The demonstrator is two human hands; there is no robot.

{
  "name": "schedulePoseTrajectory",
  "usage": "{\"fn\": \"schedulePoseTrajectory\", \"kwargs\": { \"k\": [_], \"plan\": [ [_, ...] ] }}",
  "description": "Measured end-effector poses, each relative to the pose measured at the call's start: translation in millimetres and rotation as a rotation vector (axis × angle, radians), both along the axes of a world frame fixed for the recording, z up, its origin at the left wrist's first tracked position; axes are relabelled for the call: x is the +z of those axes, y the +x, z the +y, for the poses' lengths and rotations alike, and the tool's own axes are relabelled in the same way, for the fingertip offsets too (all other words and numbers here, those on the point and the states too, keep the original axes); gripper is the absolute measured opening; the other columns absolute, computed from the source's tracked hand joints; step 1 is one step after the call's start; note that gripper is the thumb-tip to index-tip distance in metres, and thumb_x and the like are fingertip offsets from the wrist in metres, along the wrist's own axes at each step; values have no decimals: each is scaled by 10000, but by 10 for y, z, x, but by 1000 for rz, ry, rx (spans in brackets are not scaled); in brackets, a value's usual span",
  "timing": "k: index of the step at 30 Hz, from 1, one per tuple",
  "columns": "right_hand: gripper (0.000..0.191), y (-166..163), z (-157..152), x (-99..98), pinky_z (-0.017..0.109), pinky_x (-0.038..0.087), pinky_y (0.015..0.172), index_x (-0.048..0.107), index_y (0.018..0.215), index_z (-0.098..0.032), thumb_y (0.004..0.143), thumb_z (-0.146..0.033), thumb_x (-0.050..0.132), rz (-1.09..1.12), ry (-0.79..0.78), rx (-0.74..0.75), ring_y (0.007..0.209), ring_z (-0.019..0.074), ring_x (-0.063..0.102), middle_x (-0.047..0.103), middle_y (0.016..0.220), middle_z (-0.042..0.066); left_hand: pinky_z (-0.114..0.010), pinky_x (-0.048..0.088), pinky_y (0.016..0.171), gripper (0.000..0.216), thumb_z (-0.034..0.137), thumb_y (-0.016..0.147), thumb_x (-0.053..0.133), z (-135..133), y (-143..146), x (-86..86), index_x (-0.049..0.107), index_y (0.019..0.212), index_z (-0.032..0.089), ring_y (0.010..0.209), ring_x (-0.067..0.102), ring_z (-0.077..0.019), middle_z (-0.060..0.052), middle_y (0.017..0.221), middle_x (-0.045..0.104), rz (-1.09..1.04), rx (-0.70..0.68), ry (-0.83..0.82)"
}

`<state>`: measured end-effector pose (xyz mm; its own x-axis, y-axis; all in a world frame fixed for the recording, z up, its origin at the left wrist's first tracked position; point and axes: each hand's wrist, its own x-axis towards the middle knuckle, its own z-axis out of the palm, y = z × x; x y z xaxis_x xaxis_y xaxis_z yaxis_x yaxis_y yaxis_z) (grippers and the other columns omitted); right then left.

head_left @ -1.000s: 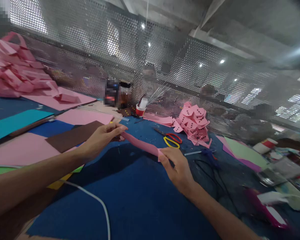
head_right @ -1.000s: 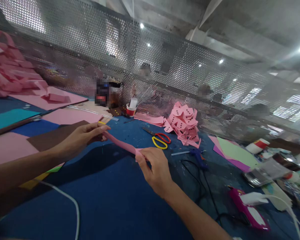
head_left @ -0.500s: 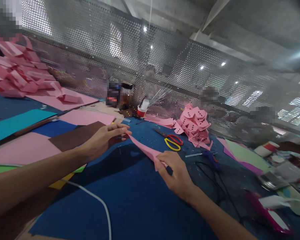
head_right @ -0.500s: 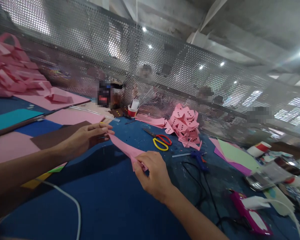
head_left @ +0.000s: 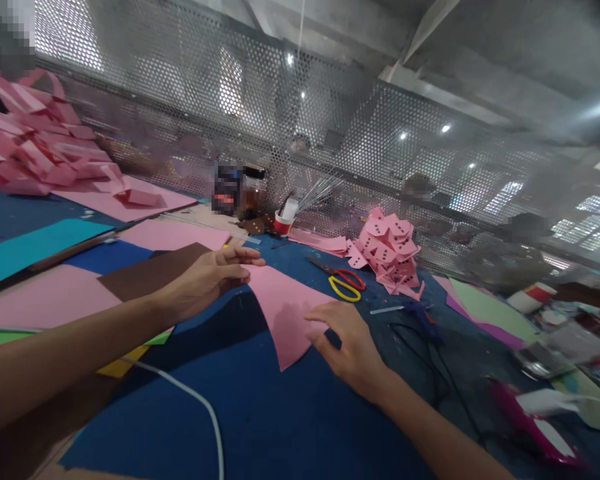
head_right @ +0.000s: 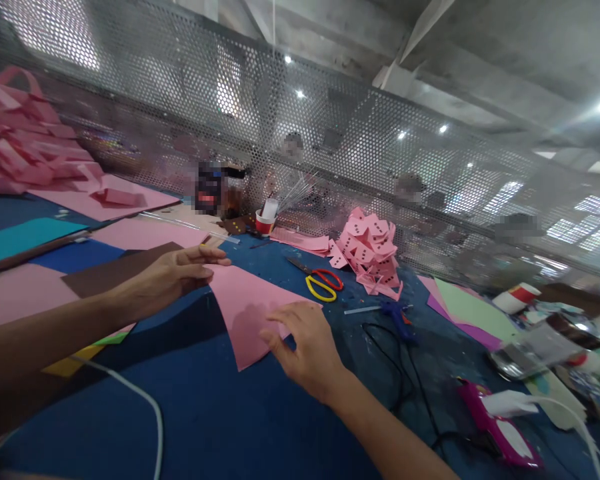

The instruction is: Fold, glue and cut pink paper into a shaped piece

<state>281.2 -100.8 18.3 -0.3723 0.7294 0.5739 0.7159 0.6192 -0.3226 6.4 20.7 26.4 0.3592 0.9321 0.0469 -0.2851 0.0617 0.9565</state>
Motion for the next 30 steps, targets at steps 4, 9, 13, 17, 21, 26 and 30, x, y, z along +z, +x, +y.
{"fn": "schedulePoseTrajectory", "kwargs": {
  "k": [4, 9, 13, 17, 21, 26, 30],
  "plan": [
    [190, 173, 188, -75, 450, 471, 1035, 667, 1133, -245, 995, -330, 568, 168, 35, -229, 1161, 249, 613, 701, 1171, 86, -191, 545, 653, 385, 84, 659, 787, 31, -27, -12, 754, 1027, 191, 704, 618, -89, -32, 1026, 719, -31, -50, 30],
    [341, 399, 402, -204, 499, 430, 1110, 628, 1270, -215, 971, -363, 561, 257, -117, -334, 1255, 272, 578, 652, 1322, 114, -193, 543, 648, 381, 95, 667, 794, 67, -58, 8, 749, 1031, 200, 723, 615, -109, -13, 922, 684, -61, -69, 22],
    [372, 443, 436, -251, 471, 449, 1094, 623, 1292, -203, 959, -357, 562, 294, -285, -311, 1198, 255, 627, 692, 1263, 108, -193, 529, 660, 376, 106, 671, 795, 64, -73, 46, 740, 1032, 198, 721, 606, -100, 6, 873, 666, -50, -79, 36],
    [362, 449, 432, -242, 455, 472, 1059, 645, 1262, -216, 906, -268, 609, 271, -298, -278, 1097, 233, 658, 712, 1148, 78, -211, 514, 680, 338, 102, 696, 756, 32, -79, 102, 726, 1017, 202, 712, 598, -97, 23, 824, 647, -46, -115, 72],
    [447, 467, 447, -240, 455, 481, 1047, 622, 1327, -215, 881, -239, 628, 267, -234, -280, 1108, 227, 636, 643, 1223, 93, -220, 498, 711, 270, 92, 700, 741, 3, -97, 171, 720, 948, 195, 732, 587, -101, 17, 834, 653, -25, -125, 110],
    [555, 409, 432, -198, 397, 527, 972, 539, 1431, -267, 884, -202, 607, 306, -254, -204, 1060, 187, 648, 545, 1393, 97, -235, 472, 728, 196, 107, 684, 779, -38, -132, 262, 721, 856, 181, 790, 592, -129, 1, 812, 650, 27, -137, 176],
    [466, 355, 404, -117, 386, 536, 952, 609, 1348, -262, 890, -181, 581, 318, -204, -197, 1000, 176, 654, 569, 1336, 89, -244, 448, 755, 117, 133, 708, 780, -71, -156, 320, 724, 802, 173, 810, 599, -132, -9, 788, 667, 75, -158, 263]
  ]
}}
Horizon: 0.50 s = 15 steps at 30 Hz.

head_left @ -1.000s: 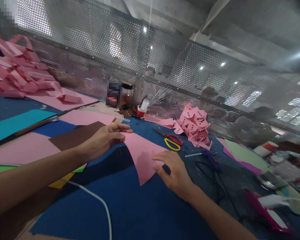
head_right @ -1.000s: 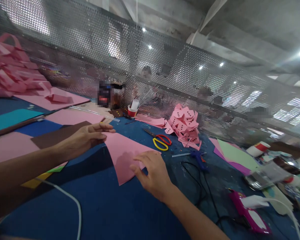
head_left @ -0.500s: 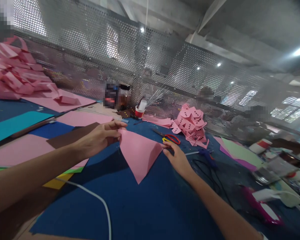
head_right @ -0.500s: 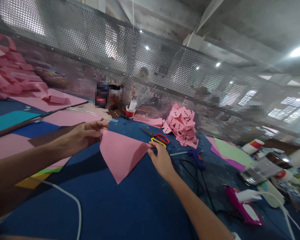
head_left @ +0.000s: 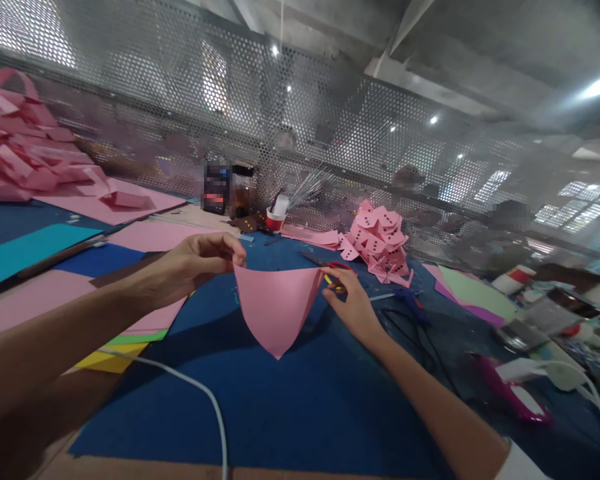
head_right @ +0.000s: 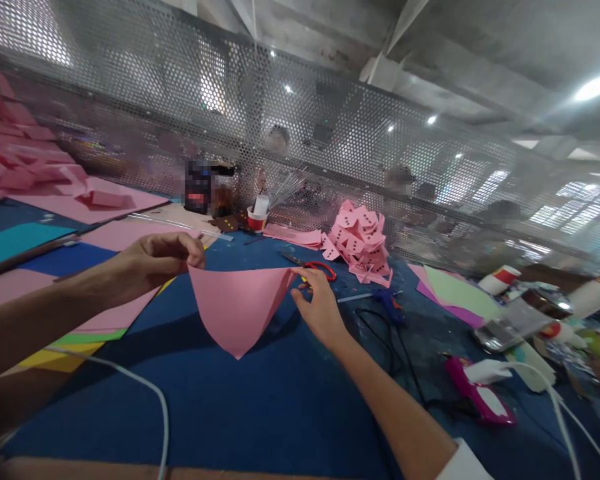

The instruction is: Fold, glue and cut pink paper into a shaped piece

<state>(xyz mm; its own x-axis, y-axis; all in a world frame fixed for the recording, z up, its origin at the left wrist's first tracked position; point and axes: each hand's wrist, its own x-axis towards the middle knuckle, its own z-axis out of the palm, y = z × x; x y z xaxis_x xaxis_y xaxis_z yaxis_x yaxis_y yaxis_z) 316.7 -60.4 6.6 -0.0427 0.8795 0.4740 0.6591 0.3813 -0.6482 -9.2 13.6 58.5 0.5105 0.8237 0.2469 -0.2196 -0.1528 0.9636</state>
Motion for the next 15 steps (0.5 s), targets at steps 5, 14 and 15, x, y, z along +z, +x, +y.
{"fn": "schedulePoseTrajectory", "kwargs": {
  "k": [5, 14, 15],
  "plan": [
    [565, 25, 2, 50, 490, 344, 1177, 559, 1397, -235, 851, -91, 551, -139, 175, -58, 1355, 246, 476, 541, 1417, 112, -279, 444, 763, 66, 155, 743, 779, -16, -14, 30, 714, 741, 168, 804, 613, -145, -18, 782, 673, 22, -9, 111],
    [206, 16, -75, 312, 446, 487, 1014, 666, 1009, -216, 868, -108, 561, -73, 388, -81, 1104, 241, 620, 670, 1103, 88, -265, 463, 813, 70, 222, 824, 770, 0, -57, 105, 729, 828, 166, 927, 611, -158, -28, 906, 681, 97, 125, 333],
    [206, 14, -96, 367, 449, 488, 1011, 668, 1010, -222, 873, -112, 560, -73, 415, -95, 1101, 244, 620, 672, 1093, 85, -253, 466, 810, 75, 224, 823, 772, -14, -58, 136, 726, 841, 167, 938, 611, -154, -24, 935, 679, 92, 162, 339]
  ]
}}
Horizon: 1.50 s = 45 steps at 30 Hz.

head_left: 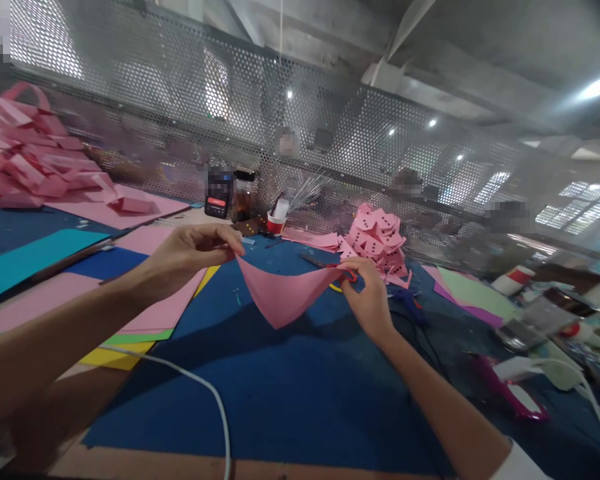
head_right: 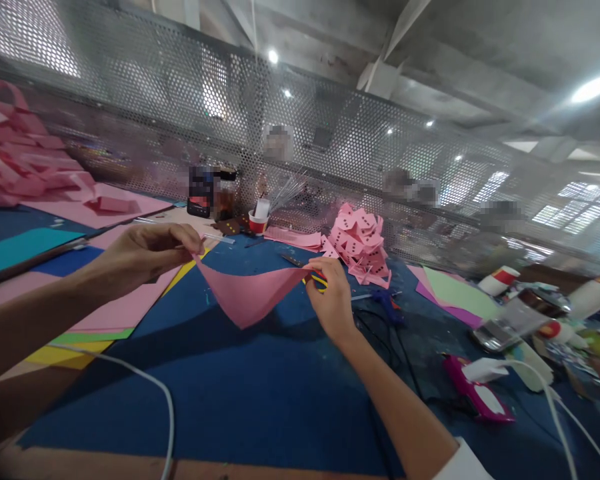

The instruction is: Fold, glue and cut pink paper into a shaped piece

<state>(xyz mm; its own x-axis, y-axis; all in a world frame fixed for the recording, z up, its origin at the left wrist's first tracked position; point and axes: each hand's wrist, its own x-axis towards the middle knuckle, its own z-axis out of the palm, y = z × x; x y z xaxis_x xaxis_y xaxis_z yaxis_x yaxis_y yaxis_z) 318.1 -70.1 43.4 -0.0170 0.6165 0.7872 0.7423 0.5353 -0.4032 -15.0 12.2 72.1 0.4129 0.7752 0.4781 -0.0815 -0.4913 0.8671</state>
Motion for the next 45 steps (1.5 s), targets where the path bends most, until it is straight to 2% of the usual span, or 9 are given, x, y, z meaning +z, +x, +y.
{"fn": "schedulePoseTrajectory", "kwargs": {
  "k": [5, 9, 12, 17, 22, 28, 33, 40, 45],
  "plan": [
    [257, 5, -144, 195, 481, 475, 1029, 680, 1032, -252, 876, -96, 550, -58, 86, -55, 1141, 264, 602, 665, 1119, 76, -250, 485, 825, 120, 286, 837, 759, -121, -28, 95, 723, 880, 179, 929, 624, -165, -36, 962, 690, 86, 175, 170],
    [396, 57, -243, 170, 468, 470, 1026, 681, 1037, -246, 840, 2, 443, -187, 48, -19, 1142, 251, 602, 656, 1139, 72, -252, 480, 825, 120, 317, 849, 719, -257, -170, -17, 756, 907, 219, 888, 639, -179, -44, 962, 719, 255, 193, 269],
    [446, 152, -206, 90, 438, 477, 1008, 671, 1047, -230, 814, 31, 394, -228, -14, 1, 1118, 237, 611, 664, 1119, 74, -352, 441, 1031, 140, 312, 846, 681, -399, -325, -144, 782, 929, 261, 1170, 606, -289, -62, 1089, 734, 376, 128, 192],
    [304, 367, 194, -66, 411, 462, 1025, 673, 1116, -185, 891, -97, 489, -352, -291, -174, 1121, 240, 611, 684, 1138, 100, -484, 268, 1209, 227, 420, 903, 609, -550, -338, -277, 787, 1019, 341, 1333, 523, -336, -16, 1172, 745, 436, 122, 181],
    [276, 487, 682, -217, 349, 465, 979, 699, 1161, -129, 952, -202, 534, -451, -600, -341, 1121, 246, 643, 702, 1193, 158, -445, 392, 1145, 375, 422, 945, 591, -416, 64, -479, 669, 1306, 359, 1304, 565, -302, -34, 1413, 631, 715, 44, 356],
    [267, 497, 940, -286, 333, 459, 929, 727, 1122, -150, 959, -266, 551, -508, -740, -434, 1120, 266, 650, 706, 1207, 163, -489, 271, 1214, 393, 302, 969, 561, -194, 318, -821, 607, 1351, 382, 1318, 579, -269, -29, 1412, 636, 808, -27, 533],
    [239, 495, 1031, -242, 283, 452, 831, 750, 1070, -180, 906, -214, 579, -504, -803, -452, 1052, 242, 675, 741, 1133, 121, -469, 234, 1224, 354, 263, 973, 554, -156, 268, -931, 627, 1300, 375, 1290, 599, -237, -20, 1403, 640, 800, -28, 561],
    [202, 453, 928, -125, 261, 421, 694, 756, 977, -186, 823, -209, 627, -408, -806, -441, 920, 232, 699, 772, 957, 71, -410, 329, 1187, 295, 313, 969, 568, -175, 246, -845, 698, 1230, 360, 1273, 607, -238, -21, 1297, 707, 640, -40, 437],
    [215, 159, 612, 51, 242, 426, 687, 682, 1051, -192, 871, -263, 588, -317, -709, -395, 888, 172, 699, 761, 1005, 35, -380, 451, 1081, 354, 496, 958, 558, -275, 404, -631, 720, 1187, 280, 1236, 620, -276, -44, 1300, 702, 478, -63, -81]
  ]
}}
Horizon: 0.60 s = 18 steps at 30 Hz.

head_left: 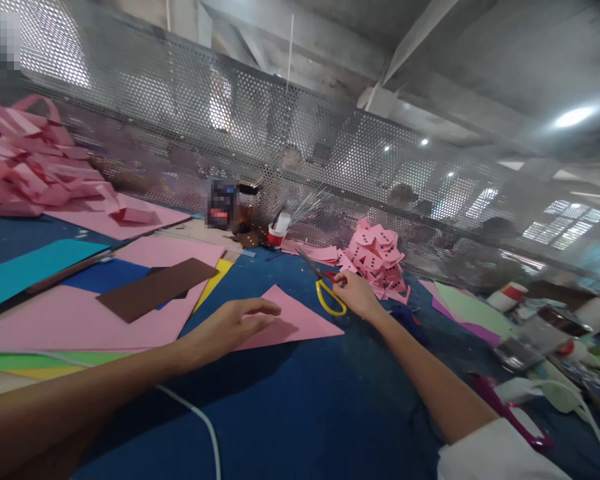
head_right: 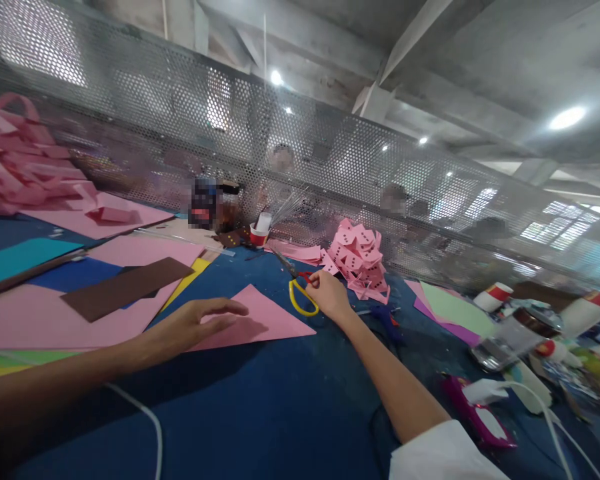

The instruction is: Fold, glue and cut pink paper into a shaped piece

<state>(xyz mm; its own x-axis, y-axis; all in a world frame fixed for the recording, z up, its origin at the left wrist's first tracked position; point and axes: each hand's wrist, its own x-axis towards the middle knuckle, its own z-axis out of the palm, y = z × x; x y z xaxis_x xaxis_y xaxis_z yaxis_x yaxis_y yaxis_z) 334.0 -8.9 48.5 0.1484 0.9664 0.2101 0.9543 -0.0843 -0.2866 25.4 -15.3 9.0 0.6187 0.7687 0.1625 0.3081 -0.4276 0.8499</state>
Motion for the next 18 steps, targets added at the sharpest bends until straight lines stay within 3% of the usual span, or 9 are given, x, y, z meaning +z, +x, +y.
{"fn": "schedulePoseTrajectory", "kwargs": {
  "k": [5, 7, 8, 12, 18],
  "plan": [
    [172, -572, -379, 126, 278, 409, 682, 653, 1038, -237, 884, -300, 610, 20, 154, 71, 809, 177, 707, 768, 1003, 4, -407, 475, 1050, 566, 567, 880, 651, -168, 312, 162, 623, 1305, 195, 1195, 639, -276, -106, 1304, 689, -255, -66, -398],
    [172, -749, -494, 123, 289, 399, 669, 639, 1050, -239, 889, -291, 610, -13, 183, 103, 794, 194, 712, 771, 971, 5, -396, 466, 1062, 501, 562, 879, 658, -258, 417, 193, 664, 1204, 181, 1156, 655, -254, -103, 1247, 708, -342, -93, -488],
    [174, -811, -540, 113, 290, 398, 670, 630, 1062, -237, 895, -280, 606, -23, 201, 120, 804, 198, 715, 770, 1000, 8, -394, 488, 1032, 466, 581, 865, 665, -302, 455, 202, 693, 1077, 167, 1069, 684, -245, -97, 1124, 741, -390, -82, -535],
    [197, -896, -667, 73, 285, 387, 647, 601, 1119, -220, 928, -265, 586, -68, 201, 162, 821, 202, 724, 763, 1083, 31, -361, 523, 932, 473, 639, 835, 667, -411, 502, 211, 623, 763, 173, 795, 667, -183, -23, 739, 684, -443, -31, -531],
    [175, -818, -804, 100, 291, 347, 595, 604, 1105, -194, 945, -257, 570, -178, 203, 160, 761, 214, 723, 768, 1020, 46, -311, 520, 848, 520, 676, 816, 671, -423, 469, 226, 593, 698, 176, 751, 648, -175, -26, 683, 659, -428, -95, -505]
  ]
}}
